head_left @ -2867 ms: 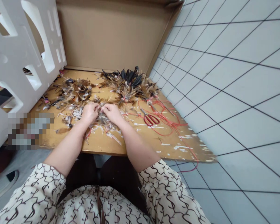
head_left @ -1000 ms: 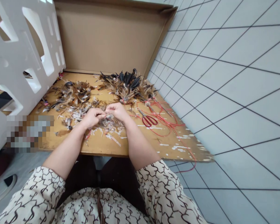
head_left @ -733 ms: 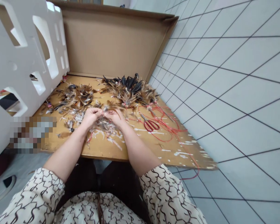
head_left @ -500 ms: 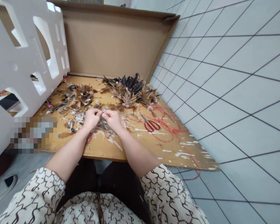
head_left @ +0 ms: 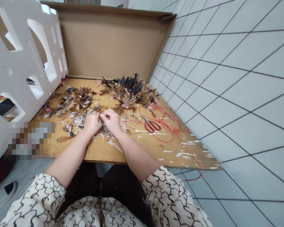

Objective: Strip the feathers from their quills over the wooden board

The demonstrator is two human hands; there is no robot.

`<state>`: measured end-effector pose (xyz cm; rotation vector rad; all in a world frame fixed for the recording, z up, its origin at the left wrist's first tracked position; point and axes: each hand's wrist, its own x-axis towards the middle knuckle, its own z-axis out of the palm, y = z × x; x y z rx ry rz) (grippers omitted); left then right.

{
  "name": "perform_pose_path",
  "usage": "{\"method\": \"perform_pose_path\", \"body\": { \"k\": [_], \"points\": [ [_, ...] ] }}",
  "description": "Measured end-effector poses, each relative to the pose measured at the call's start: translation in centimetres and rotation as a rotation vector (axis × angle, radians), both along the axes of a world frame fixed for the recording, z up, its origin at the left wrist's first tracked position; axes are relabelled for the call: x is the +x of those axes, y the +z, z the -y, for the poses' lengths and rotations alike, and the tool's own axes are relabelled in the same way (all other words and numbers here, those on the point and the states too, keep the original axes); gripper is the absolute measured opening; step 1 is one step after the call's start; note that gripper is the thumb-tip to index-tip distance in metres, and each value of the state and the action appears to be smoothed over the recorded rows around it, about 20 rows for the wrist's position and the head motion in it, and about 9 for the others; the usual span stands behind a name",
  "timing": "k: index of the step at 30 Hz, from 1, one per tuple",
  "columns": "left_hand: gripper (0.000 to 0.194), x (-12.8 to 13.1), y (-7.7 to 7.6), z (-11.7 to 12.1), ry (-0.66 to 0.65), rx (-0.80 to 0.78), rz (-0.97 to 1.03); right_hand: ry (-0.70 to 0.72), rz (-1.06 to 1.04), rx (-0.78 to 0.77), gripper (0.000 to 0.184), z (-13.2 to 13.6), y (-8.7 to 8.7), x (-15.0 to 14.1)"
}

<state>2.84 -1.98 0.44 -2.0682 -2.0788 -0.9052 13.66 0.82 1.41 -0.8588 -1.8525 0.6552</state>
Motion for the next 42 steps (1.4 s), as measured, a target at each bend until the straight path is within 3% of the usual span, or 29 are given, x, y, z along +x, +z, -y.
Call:
{"method": "perform_pose_path", "body": {
  "k": [7,12,18,31,37,42],
  "points": [
    [0.020,0.2,-0.3,0.0,-0.004,0.085,-0.027,0.034,-0.314,-0.298,0.015,0.0,-0.1,-0.6],
    [0.019,0.3,-0.8,-0.3,-0.081,0.226,0.116,0.098,-0.539,-0.534,0.015,-0.1,0.1,-0.7],
    [0.015,0.4,-0.7,-0.2,-0.185,0.281,0.275,0.185,-0.717,-0.698,0.012,-0.3,0.7,-0.3],
    [0.016,0.1,0.6,0.5,-0.291,0.223,0.446,0.288,-0.774,-0.788,0.020,-0.8,1.0,0.3],
    [0.010,0.2,0.6,0.2,-0.296,0.139,0.677,0.303,-0.810,-0.832,0.022,-1.0,1.3,0.5],
    [0.009,0.2,0.6,0.3,-0.294,0.124,0.734,0.341,-0.813,-0.870,0.019,-1.1,1.1,0.5]
  ]
}}
